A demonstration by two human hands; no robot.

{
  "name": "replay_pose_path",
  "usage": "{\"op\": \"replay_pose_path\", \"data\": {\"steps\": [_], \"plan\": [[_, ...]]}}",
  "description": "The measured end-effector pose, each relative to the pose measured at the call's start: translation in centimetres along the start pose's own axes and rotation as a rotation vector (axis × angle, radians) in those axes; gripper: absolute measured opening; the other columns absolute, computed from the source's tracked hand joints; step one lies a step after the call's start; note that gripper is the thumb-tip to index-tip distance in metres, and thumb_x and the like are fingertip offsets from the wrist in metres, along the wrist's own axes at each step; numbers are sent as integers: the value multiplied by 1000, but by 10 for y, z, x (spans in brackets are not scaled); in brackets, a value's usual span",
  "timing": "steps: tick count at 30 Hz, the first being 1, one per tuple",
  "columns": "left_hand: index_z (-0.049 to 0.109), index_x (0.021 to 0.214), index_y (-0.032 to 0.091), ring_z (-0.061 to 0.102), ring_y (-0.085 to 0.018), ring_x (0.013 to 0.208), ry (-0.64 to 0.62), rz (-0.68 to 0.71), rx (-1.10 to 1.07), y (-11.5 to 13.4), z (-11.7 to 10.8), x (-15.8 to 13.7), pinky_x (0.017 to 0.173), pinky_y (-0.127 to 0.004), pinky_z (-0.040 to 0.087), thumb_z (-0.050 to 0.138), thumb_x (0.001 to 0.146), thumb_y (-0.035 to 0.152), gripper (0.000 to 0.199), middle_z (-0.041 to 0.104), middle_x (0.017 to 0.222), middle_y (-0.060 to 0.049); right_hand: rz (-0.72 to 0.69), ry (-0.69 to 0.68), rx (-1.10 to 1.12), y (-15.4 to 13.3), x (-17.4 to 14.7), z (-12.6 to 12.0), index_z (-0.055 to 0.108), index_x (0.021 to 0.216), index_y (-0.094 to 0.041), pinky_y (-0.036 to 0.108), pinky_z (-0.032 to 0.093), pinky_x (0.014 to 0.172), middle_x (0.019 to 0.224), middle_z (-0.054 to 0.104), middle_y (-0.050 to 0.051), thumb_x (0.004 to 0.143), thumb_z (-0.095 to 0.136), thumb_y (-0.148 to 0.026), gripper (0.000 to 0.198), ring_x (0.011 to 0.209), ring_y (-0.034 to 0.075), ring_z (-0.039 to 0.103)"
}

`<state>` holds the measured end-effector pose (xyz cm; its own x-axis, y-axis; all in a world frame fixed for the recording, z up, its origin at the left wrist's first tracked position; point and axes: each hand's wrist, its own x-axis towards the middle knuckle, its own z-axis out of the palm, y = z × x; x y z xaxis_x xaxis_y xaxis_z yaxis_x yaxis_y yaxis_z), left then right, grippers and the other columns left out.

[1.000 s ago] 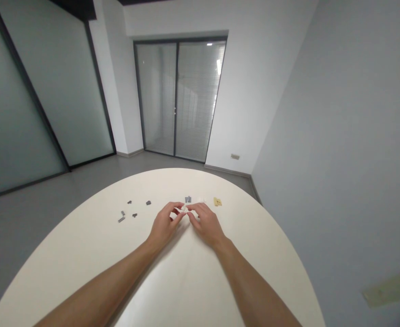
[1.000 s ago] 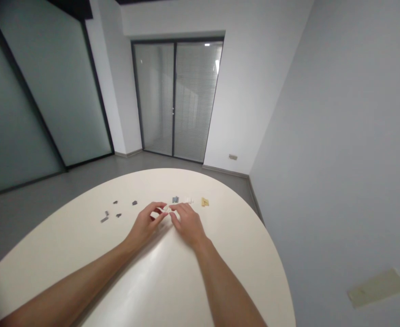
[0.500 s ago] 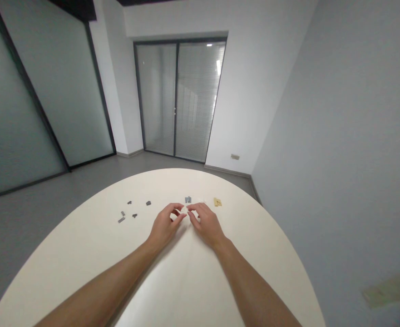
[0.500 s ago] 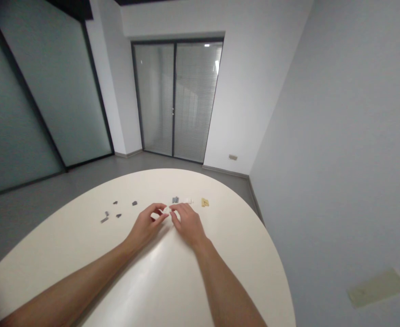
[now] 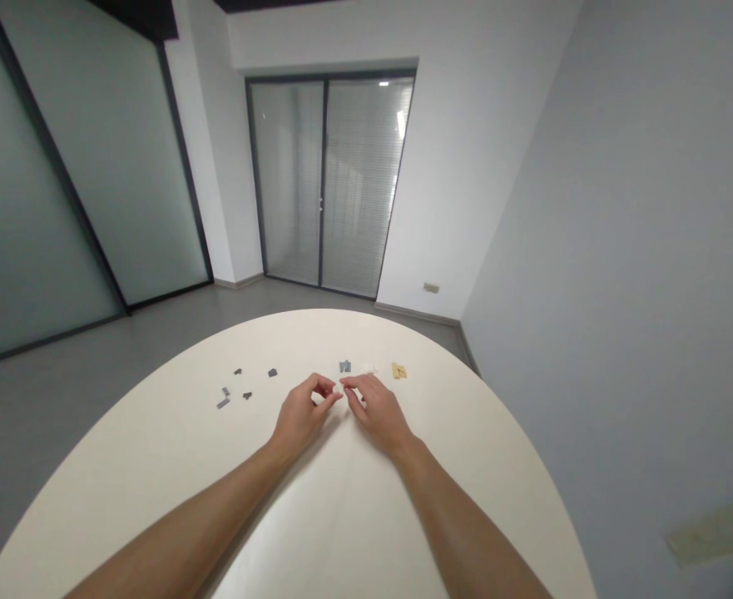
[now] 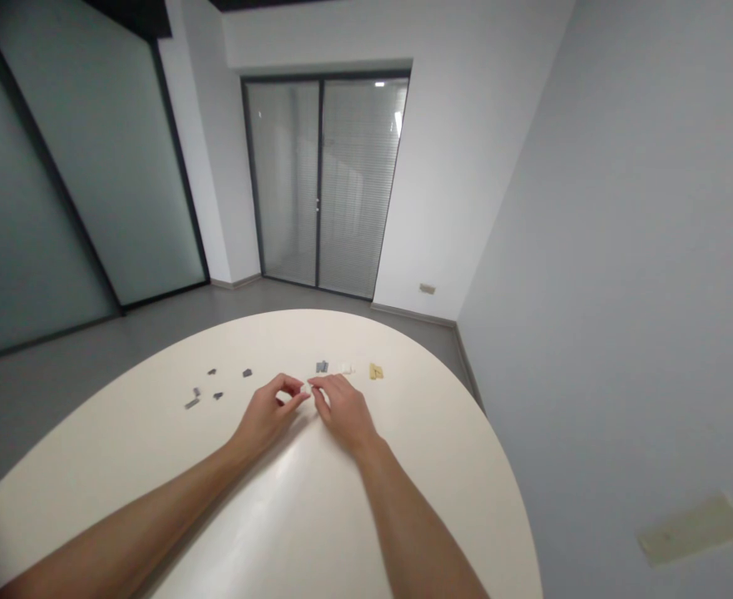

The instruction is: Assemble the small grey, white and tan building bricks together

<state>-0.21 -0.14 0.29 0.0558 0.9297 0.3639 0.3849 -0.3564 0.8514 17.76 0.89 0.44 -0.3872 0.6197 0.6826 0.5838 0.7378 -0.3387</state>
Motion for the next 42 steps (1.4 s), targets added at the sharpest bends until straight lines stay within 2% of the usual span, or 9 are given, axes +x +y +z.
{"op": "replay_pose_path", "data": {"steps": [9, 13, 19, 35, 42], "plan": [[66, 88, 21, 65, -19, 79, 8, 6, -6, -3, -1, 1, 67, -29, 47, 62, 85, 43, 23, 71, 86, -2, 18, -18, 12, -1, -2, 0, 63, 118, -23, 34, 56, 81, 101, 71, 6, 93, 58, -22, 26, 100, 21, 63], [67, 90, 21, 66, -19, 81, -4, 7, 8, -3, 0, 1, 68, -29, 47, 61, 86, 41, 21, 72, 87, -2, 29, -16, -4, -1, -1, 0, 63, 116, -23, 33, 55, 81, 101, 70, 6, 93, 60, -24, 23, 100, 21, 63], [68, 92, 22, 66, -19, 81, -8, 12, 12, -4, 0, 1, 69, -30, 48, 61, 86, 41, 21, 73, 88, -2, 34, -14, -30, -1, -1, -1, 63, 115, -22, 36, 52, 89, 102, 70, 6, 94, 59, -25, 21, 101, 21, 63], [67, 105, 23, 67, -20, 89, -7, 33, 29, -7, 1, 2, 70, -30, 51, 56, 87, 37, 25, 73, 97, -4, 62, -16, -40, -3, 0, -2, 63, 115, -23, 37, 51, 89, 102, 70, 6, 93, 58, -23, 22, 100, 22, 63], [69, 102, 23, 66, -20, 88, -11, 43, 34, -2, 0, 0, 69, -30, 51, 56, 87, 34, 23, 73, 98, -4, 71, -21, -49, -3, 0, -2, 62, 115, -22, 37, 51, 89, 102, 70, 6, 93, 59, -23, 22, 101, 23, 63]]}}
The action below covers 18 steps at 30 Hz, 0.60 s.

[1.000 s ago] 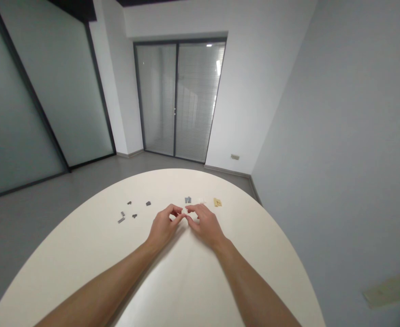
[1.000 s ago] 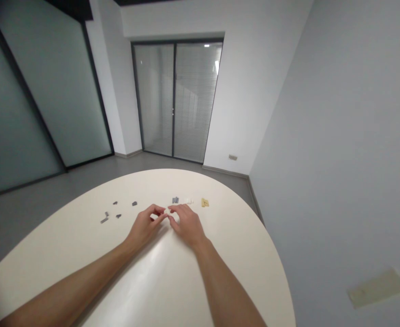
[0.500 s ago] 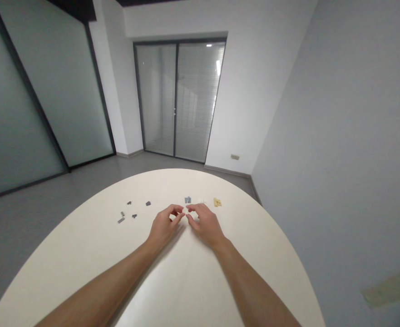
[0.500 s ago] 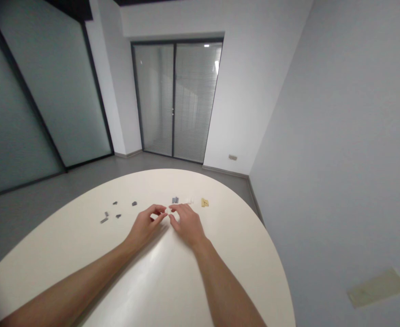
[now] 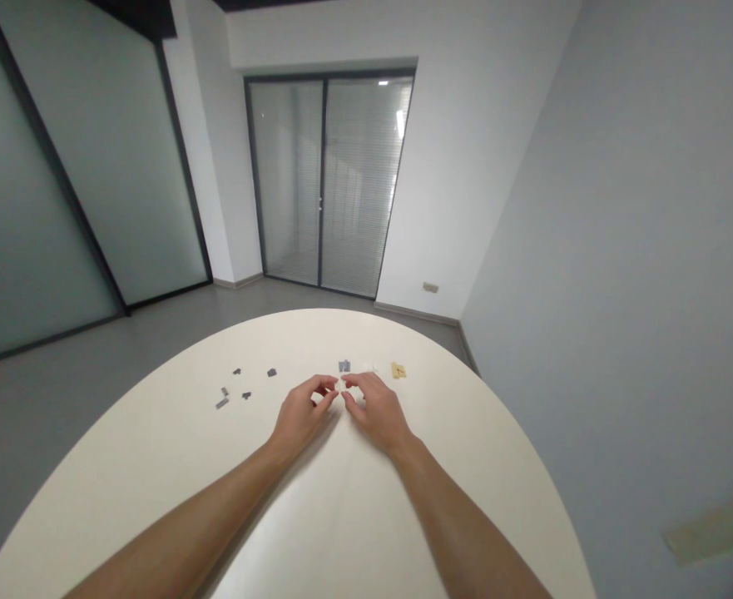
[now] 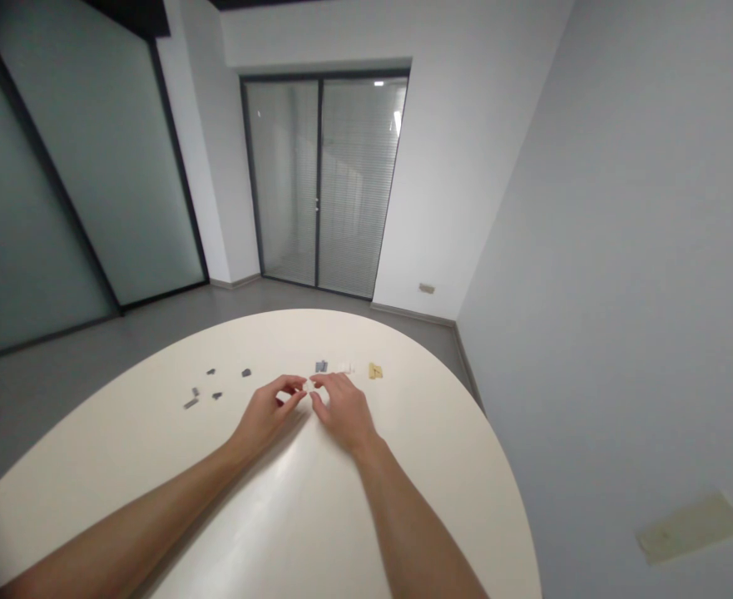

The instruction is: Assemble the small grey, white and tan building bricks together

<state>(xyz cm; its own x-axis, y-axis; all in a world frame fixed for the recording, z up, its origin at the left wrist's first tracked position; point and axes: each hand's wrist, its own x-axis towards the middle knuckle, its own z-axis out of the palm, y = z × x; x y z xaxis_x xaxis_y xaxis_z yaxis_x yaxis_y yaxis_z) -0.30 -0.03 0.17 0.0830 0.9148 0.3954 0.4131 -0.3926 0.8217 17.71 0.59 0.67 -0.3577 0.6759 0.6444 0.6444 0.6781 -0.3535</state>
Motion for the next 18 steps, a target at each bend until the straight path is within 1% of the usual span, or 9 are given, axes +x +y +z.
{"op": "replay_pose_path", "data": {"steps": [18], "plan": [[68, 103, 23, 65, -19, 87, -16, 10, 17, 1, 0, 0, 69, -29, 50, 54, 87, 32, 22, 72, 96, -4, 9, 5, -14, 0, 0, 0, 63, 114, -23, 36, 50, 88, 102, 70, 6, 93, 59, -24, 22, 100, 22, 63]]}}
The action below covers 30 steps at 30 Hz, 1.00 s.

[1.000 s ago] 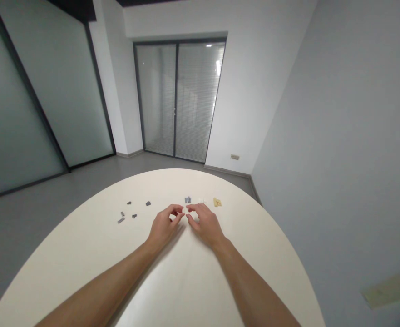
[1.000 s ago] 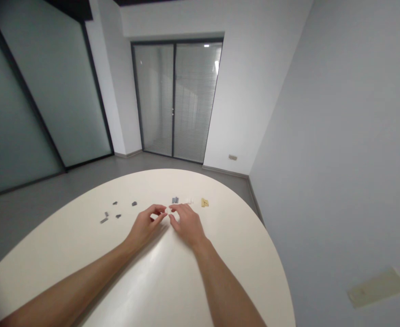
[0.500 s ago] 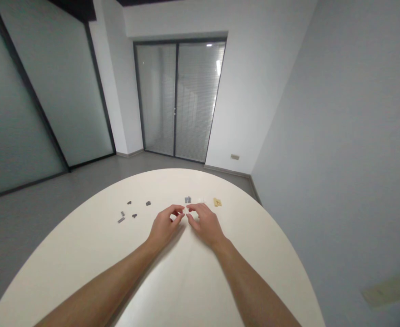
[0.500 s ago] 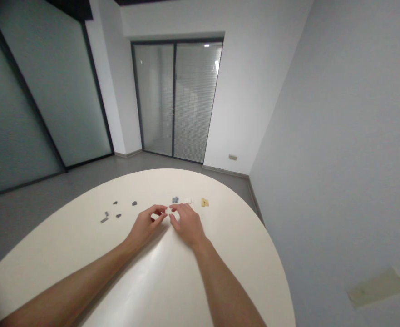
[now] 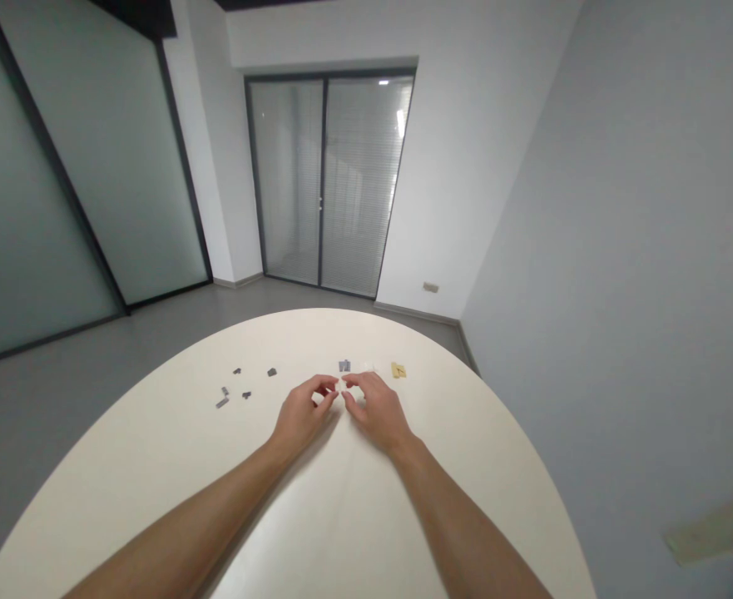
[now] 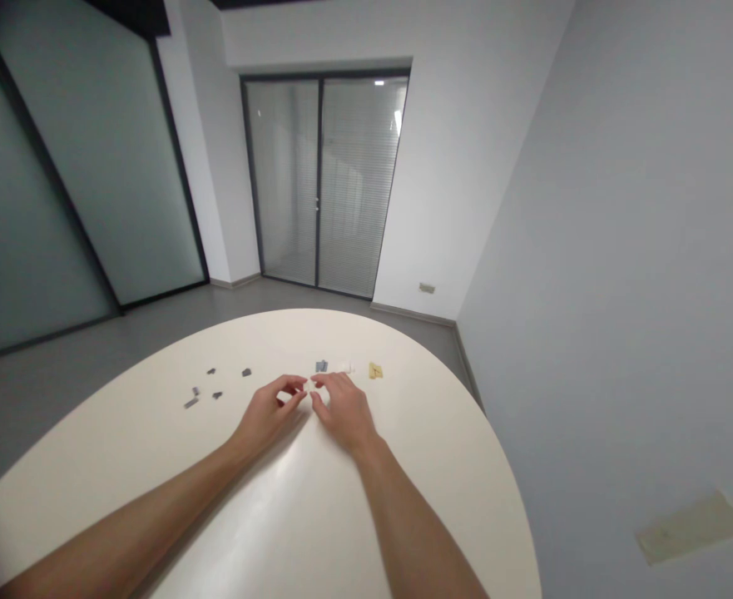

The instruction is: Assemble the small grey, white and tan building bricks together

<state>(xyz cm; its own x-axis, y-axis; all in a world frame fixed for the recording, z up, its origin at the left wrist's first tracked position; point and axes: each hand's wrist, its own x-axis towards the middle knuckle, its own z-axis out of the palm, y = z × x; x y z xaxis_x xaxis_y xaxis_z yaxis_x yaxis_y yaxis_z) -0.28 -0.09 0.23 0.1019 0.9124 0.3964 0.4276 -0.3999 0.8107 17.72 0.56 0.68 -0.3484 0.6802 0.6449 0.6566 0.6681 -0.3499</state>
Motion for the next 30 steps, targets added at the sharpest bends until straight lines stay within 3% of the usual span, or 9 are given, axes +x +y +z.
{"op": "replay_pose_path", "data": {"steps": [30], "plan": [[68, 98, 23, 66, -17, 85, -30, -14, 8, -2, 2, -1, 71, -28, 50, 58, 89, 37, 20, 72, 93, -1, -96, 2, -10, 3, 1, 3, 65, 121, -21, 36, 50, 94, 105, 72, 7, 100, 49, -23, 26, 101, 21, 64]]}}
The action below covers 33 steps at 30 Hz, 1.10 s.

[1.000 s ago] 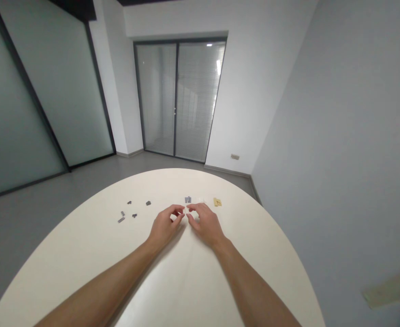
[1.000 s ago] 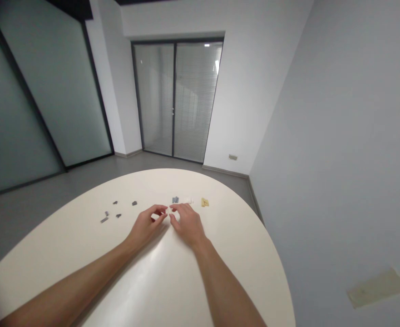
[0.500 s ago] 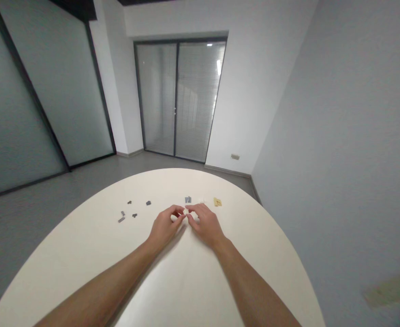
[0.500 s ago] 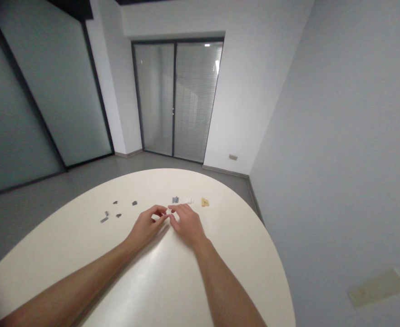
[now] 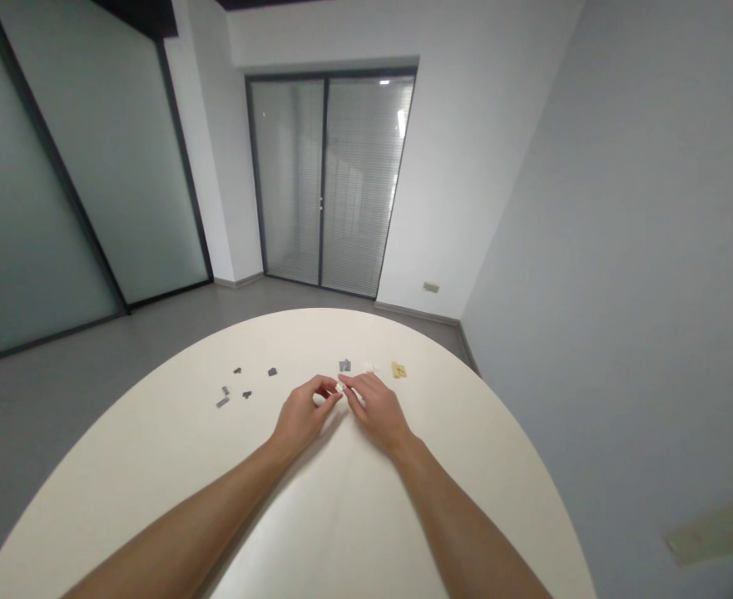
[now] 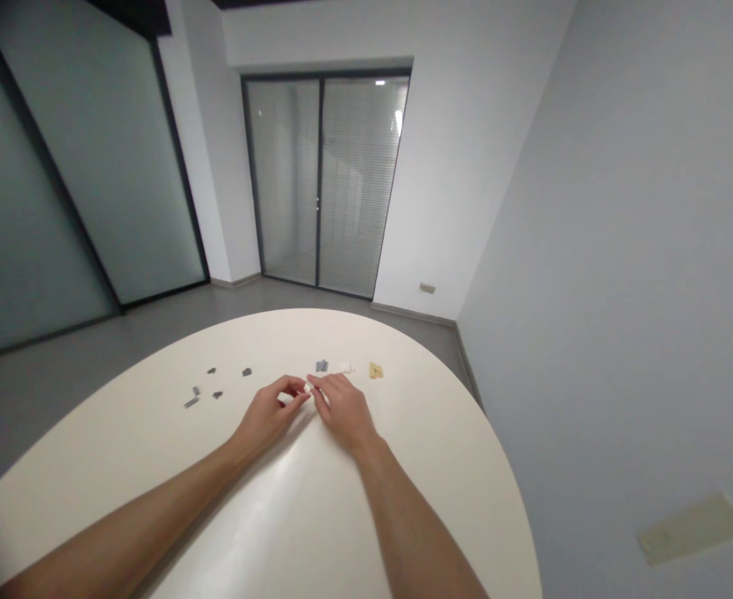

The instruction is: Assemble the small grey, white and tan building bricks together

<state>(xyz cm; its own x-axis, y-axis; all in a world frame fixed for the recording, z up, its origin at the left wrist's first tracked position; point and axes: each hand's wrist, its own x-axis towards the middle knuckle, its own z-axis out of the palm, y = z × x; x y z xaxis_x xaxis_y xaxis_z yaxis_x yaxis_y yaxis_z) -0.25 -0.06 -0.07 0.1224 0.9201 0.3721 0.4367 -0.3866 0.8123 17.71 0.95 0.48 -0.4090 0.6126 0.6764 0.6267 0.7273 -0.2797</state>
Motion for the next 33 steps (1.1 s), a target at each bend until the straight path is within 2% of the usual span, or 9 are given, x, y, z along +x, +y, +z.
{"op": "replay_pose_path", "data": {"steps": [8, 33], "plan": [[67, 107, 23, 66, -17, 87, -6, 2, -6, 0, 0, 1, 71, -27, 50, 57, 90, 36, 24, 72, 96, -2, 12, -24, 8, 2, 0, 1, 64, 123, -22, 35, 51, 93, 105, 72, 7, 101, 48, -22, 28, 101, 20, 64], [69, 108, 21, 66, -20, 86, 5, 7, -4, 2, -1, 0, 71, -29, 52, 55, 90, 40, 29, 73, 96, -5, 47, -27, 33, -1, 1, -1, 64, 121, -22, 35, 51, 92, 107, 71, 7, 101, 46, -21, 28, 102, 20, 63]]}}
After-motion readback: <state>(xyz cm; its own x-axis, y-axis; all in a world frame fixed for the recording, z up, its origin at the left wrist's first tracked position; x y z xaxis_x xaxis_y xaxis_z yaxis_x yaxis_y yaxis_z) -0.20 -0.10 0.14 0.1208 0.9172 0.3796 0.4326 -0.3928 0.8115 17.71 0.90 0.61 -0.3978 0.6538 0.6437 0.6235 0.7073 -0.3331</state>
